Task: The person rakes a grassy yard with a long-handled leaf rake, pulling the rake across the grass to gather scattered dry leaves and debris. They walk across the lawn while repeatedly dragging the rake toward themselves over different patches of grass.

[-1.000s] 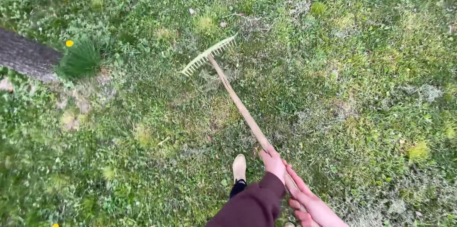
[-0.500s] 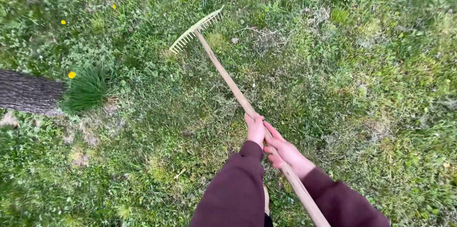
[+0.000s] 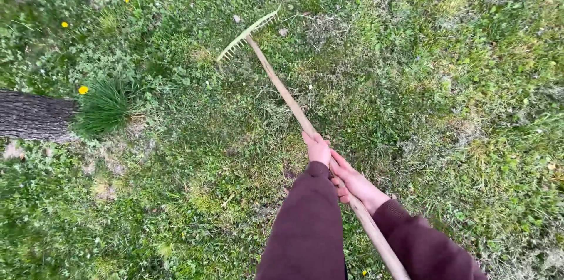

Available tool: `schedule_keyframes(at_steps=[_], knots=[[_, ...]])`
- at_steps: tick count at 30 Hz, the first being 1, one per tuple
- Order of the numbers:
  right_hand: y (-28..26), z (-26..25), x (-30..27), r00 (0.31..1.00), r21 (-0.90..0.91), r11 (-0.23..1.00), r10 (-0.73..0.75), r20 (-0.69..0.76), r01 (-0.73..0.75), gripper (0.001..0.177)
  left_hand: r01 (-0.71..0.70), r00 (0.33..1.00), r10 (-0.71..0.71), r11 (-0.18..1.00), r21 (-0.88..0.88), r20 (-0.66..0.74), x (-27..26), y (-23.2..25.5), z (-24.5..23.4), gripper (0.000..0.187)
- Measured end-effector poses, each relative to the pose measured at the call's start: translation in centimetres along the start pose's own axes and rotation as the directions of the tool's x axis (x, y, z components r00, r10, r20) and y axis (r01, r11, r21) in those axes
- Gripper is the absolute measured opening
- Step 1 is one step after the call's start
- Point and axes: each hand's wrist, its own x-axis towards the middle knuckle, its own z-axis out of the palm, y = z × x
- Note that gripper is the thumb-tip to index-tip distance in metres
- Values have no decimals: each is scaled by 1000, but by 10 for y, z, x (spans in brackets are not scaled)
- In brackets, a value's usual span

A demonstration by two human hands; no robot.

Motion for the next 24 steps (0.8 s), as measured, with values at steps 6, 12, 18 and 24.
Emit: schedule_keyframes(at_steps=[6, 12, 18, 24], knots=[[71, -65, -69, 999, 18, 1000, 14, -46, -13, 59, -73, 997, 76, 963, 259, 0, -69, -80, 38, 62], [130, -104, -206, 991, 31, 993, 115, -74, -113, 66, 60, 997, -61, 998, -30, -36, -206, -139, 65, 61], [196, -173, -321, 991, 210, 972, 120, -66, -104, 67, 199, 979, -205, 958, -208, -8, -355, -190, 103, 50], [260, -251, -385, 979, 315, 941, 165, -119, -120, 69, 305, 948, -318, 925, -229, -24, -442, -254, 149, 20]])
